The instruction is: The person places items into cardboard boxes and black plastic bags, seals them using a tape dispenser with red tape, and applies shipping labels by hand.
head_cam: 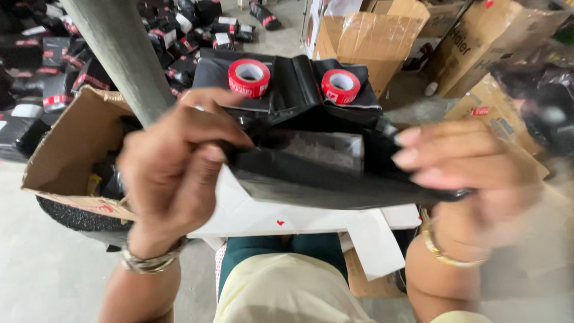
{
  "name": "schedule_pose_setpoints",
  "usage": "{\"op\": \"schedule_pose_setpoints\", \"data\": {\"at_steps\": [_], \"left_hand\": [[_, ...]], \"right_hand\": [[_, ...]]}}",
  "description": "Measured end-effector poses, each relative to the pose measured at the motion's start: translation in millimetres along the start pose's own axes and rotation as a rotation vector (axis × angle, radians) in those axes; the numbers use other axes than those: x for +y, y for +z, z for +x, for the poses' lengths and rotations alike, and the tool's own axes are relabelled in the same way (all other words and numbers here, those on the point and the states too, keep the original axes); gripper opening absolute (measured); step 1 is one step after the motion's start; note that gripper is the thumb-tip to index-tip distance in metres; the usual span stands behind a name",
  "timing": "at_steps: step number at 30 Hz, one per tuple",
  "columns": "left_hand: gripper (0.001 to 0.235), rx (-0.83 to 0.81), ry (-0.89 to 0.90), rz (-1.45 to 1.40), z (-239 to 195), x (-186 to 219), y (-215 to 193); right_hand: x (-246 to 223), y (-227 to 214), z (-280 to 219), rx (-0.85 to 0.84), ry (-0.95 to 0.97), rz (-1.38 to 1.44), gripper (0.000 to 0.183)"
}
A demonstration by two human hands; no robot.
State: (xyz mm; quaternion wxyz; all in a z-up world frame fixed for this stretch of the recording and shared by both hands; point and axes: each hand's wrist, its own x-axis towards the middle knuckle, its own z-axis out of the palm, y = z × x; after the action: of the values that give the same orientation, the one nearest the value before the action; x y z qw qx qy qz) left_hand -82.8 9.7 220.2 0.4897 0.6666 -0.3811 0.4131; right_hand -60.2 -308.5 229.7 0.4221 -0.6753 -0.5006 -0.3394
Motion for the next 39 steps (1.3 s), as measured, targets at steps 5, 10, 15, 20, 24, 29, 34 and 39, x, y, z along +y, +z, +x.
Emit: {"op": "schedule_pose_setpoints", "data": {"at_steps": [5,10,15,20,24,29,34,39], "left_hand": [[0.023,-0.017,-0.136,0.072,2.7,8.9,-9.5],[0.020,-0.045,-0.429,0.027,19.8,-57.9,11.0],[0.016,-0.017,-0.188,0.397,33.7,-75.6,9.6],[0.007,-0.158,0.220,0.645,16.9,-45.8,0.5],[0.011,-0.470,0.189,0.682,-40.7,-59.1,12.3],[0.014,-0.674,0.042,0.511,-147.6,-82.9,40.1],[0.034,-0.743,-0.297,0.261,-188.6,-69.0,41.9],[0.032,-0.558,-0.662,0.182,-187.6,-46.3,32.9]], "right_hand": [[18.7,-5.1,-18.9,0.062,0.105,0.007,0.012],[66.4,4.2,-2.1,-0.005,0.578,-0.076,0.014],[102.6,11.5,21.8,0.025,0.334,-0.219,0.028],[61.5,-8.2,-7.4,0.017,0.192,-0.505,0.024],[59.2,8.6,-65.8,-0.227,0.370,-0.492,0.019],[75.4,62.2,-157.7,-0.512,0.456,-0.288,0.021],[59.5,53.4,-199.7,-0.530,0.611,-0.141,0.016],[41.5,35.4,-190.4,-0.330,0.866,0.021,0.015]]}}
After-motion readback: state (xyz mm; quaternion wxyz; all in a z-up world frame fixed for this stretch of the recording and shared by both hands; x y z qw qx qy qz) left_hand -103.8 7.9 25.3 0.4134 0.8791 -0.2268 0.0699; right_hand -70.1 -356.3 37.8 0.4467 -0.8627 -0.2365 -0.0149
